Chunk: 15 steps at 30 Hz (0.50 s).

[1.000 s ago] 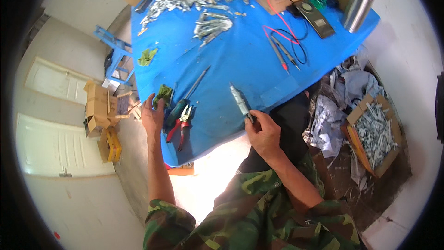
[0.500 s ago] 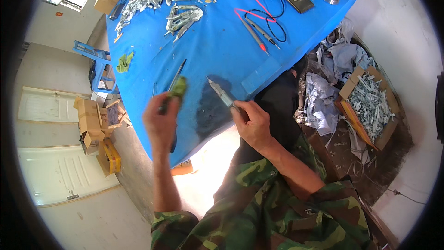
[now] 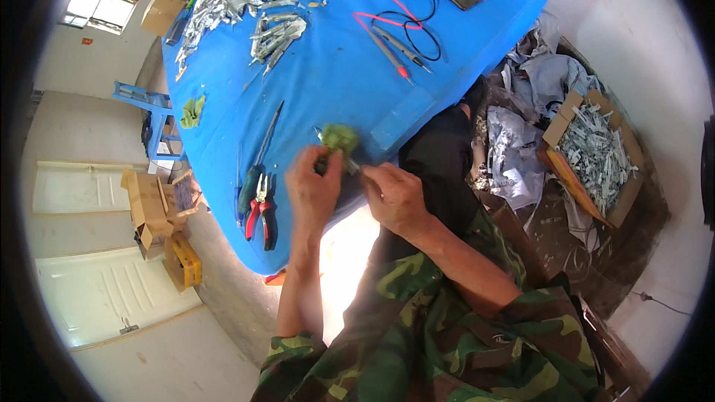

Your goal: The person holds a metal component and uses a screwdriver and pliers to adjust and secure parts of the assembly, then wipes the component with a cloth.

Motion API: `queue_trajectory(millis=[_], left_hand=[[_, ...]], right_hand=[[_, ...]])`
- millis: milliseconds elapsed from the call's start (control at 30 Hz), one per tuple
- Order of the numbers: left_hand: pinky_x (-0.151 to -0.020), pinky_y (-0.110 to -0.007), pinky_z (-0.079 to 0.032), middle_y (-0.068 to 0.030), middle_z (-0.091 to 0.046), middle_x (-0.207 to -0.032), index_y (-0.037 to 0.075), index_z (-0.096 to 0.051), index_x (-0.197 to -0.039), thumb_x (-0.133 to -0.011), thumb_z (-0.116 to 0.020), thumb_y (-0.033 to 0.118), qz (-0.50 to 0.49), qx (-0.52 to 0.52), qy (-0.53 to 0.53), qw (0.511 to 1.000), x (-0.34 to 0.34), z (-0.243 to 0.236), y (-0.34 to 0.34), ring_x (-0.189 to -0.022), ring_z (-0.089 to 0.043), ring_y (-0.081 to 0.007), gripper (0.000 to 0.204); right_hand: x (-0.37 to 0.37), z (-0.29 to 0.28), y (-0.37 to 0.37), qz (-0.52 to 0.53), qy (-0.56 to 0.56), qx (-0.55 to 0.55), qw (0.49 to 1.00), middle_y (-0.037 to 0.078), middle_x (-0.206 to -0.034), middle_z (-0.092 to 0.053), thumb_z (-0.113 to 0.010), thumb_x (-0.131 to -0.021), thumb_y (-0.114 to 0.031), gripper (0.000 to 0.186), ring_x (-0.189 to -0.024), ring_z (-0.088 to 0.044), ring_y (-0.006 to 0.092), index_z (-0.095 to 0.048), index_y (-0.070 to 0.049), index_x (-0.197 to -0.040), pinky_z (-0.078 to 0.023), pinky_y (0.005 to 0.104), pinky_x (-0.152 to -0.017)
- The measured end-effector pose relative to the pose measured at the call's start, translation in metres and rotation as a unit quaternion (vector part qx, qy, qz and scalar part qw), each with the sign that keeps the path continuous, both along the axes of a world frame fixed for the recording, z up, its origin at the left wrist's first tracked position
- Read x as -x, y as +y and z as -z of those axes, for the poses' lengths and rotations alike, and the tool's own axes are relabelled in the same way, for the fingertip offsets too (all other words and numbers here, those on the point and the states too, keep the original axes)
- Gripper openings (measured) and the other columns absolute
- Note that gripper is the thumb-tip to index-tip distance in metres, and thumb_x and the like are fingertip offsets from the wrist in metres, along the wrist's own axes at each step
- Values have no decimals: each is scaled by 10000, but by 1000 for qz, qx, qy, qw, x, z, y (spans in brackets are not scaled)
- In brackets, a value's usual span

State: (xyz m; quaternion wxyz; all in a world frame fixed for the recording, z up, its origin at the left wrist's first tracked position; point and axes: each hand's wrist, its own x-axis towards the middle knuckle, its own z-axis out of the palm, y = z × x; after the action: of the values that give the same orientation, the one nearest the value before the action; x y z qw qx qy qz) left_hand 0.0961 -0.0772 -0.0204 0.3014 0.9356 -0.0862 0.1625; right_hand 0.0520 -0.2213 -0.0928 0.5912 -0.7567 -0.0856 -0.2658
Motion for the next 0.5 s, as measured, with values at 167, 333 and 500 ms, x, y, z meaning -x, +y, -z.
queue_trajectory(millis=[167, 333, 500], left_hand=[[-629, -379, -489, -163, -676, -792, -35, -674, -920, -919, -780, 92, -45, -30, -29, 998, -27, 8, 9, -665, -636, -285, 165], [-670, -410, -512, -203, -691, -831, -31, -682, -951, -946, -740, 129, -114, -21, -2, 993, -36, 15, 21, -720, -664, -332, 170], [-675, -359, -509, -148, -690, -801, -37, -705, -968, -967, -752, 164, -132, 72, 30, 988, -18, -10, 21, -701, -622, -208, 207]], right_hand=[[1, 0, -1, 4, -6, 20, 1000, 95, -773, -613, -767, -866, -12, 207, -658, -645, 301, -714, -30, -1066, -520, 398, -570], [-1, -1, 0, 19, -24, 23, 999, 90, -779, -613, -762, -879, -28, 182, -664, -647, 303, -704, -35, -1051, -521, 403, -569], [5, 3, 1, 16, -13, 17, 1000, 96, -793, -615, -769, -867, -12, 175, -675, -651, 312, -691, -31, -1023, -518, 409, -571]])
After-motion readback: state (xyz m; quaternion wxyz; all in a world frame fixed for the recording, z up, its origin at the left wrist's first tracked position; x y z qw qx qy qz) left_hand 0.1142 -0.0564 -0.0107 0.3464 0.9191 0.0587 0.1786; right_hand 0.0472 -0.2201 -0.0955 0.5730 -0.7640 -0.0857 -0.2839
